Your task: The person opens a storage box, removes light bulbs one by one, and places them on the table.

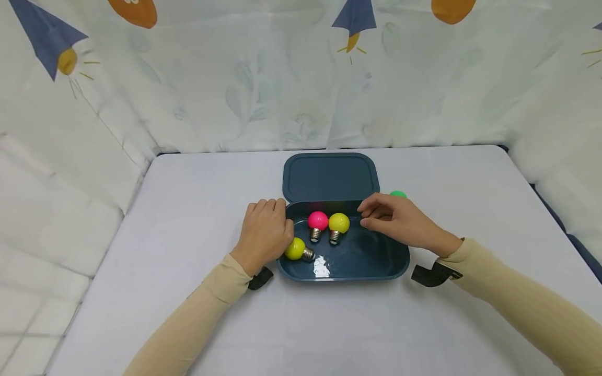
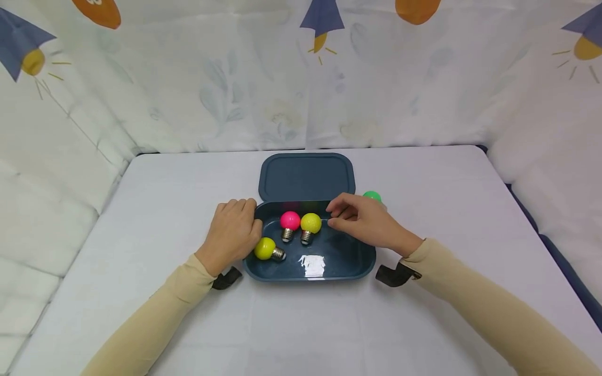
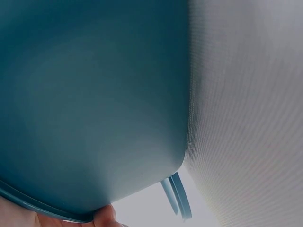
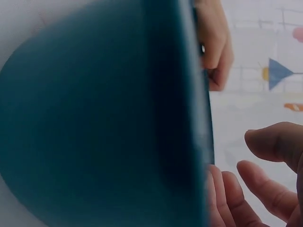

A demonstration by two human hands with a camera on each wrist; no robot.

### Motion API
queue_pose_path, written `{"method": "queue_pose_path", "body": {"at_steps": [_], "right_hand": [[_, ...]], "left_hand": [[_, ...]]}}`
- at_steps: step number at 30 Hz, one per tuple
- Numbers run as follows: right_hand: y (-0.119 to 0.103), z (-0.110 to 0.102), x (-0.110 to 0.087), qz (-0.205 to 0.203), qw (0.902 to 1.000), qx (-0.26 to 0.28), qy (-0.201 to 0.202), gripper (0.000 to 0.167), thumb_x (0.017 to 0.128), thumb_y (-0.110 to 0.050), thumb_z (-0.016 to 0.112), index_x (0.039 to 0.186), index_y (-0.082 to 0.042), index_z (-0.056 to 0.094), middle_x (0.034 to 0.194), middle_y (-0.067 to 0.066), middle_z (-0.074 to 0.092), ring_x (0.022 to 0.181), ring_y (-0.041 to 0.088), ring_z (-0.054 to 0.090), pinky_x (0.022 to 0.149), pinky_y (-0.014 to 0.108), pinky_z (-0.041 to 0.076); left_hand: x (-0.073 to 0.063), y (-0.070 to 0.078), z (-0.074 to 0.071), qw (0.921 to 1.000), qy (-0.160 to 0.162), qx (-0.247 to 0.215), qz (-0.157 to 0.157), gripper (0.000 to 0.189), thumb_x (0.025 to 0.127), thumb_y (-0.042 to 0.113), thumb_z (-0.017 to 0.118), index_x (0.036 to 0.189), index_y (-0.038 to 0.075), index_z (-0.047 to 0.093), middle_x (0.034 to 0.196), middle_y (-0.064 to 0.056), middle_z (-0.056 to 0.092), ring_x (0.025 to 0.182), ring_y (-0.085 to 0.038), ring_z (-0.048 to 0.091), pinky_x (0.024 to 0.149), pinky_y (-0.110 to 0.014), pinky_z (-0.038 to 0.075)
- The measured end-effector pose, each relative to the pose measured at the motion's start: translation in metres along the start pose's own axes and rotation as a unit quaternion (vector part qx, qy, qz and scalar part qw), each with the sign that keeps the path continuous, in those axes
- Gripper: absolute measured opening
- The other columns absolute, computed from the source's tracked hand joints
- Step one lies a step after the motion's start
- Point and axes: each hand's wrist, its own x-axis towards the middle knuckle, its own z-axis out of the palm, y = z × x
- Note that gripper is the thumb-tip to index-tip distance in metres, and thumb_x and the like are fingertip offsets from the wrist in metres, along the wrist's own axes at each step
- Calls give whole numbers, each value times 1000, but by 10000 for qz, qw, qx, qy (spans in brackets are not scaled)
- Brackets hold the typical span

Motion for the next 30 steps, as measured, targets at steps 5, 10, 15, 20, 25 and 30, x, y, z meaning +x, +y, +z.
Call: {"method": "queue_pose_path", "body": {"at_steps": [5, 10, 15, 20, 25, 30], "right_hand": [[-3, 7, 5, -29, 9995, -301, -47, 28, 93, -17, 75, 119, -6, 67, 107, 4, 73, 92, 13, 71, 83, 24, 59], [-4, 14, 10, -43, 9981, -601, -133, 32, 93, -19, 74, 120, -4, 66, 105, 6, 74, 90, 12, 70, 79, 23, 59], [-4, 16, 13, 86, 9965, -775, -311, 38, 93, -20, 75, 124, -1, 63, 103, 7, 72, 87, 12, 70, 74, 23, 58], [-7, 17, 17, 262, 9940, -893, -584, 41, 93, -22, 74, 127, -3, 60, 106, 7, 72, 91, 13, 72, 77, 25, 59], [-10, 16, 23, 246, 9877, -1229, -935, 42, 93, -25, 74, 127, -4, 59, 108, 8, 72, 93, 14, 74, 81, 29, 61], [-10, 13, 28, 516, 9829, -1267, -1233, 46, 93, -29, 73, 128, -3, 58, 108, 8, 71, 87, 13, 71, 76, 28, 59]], "left_hand": [[0, 0, 0, 10000, 51, 30, 34, 14, 91, 17, 54, 85, 4, 56, 71, -9, 54, 71, -26, 51, 72, -41, 42], [0, 0, 0, 10000, 5, 46, 5, 15, 91, 17, 55, 87, 3, 58, 73, -10, 57, 72, -27, 53, 73, -41, 43], [0, 0, -1, 10000, 17, 71, 26, 16, 91, 17, 55, 87, 3, 58, 73, -10, 58, 72, -27, 53, 73, -42, 43], [0, 0, 0, 9999, 52, 95, 35, 16, 91, 17, 56, 86, 3, 58, 73, -10, 58, 72, -27, 53, 72, -41, 42], [0, 1, 0, 10000, 0, 85, 30, 15, 91, 17, 55, 87, 3, 58, 74, -10, 58, 72, -26, 53, 73, -41, 43], [1, 1, 0, 10000, 7, 89, 32, 15, 91, 17, 55, 88, 3, 59, 74, -10, 59, 73, -26, 54, 73, -42, 44]]}}
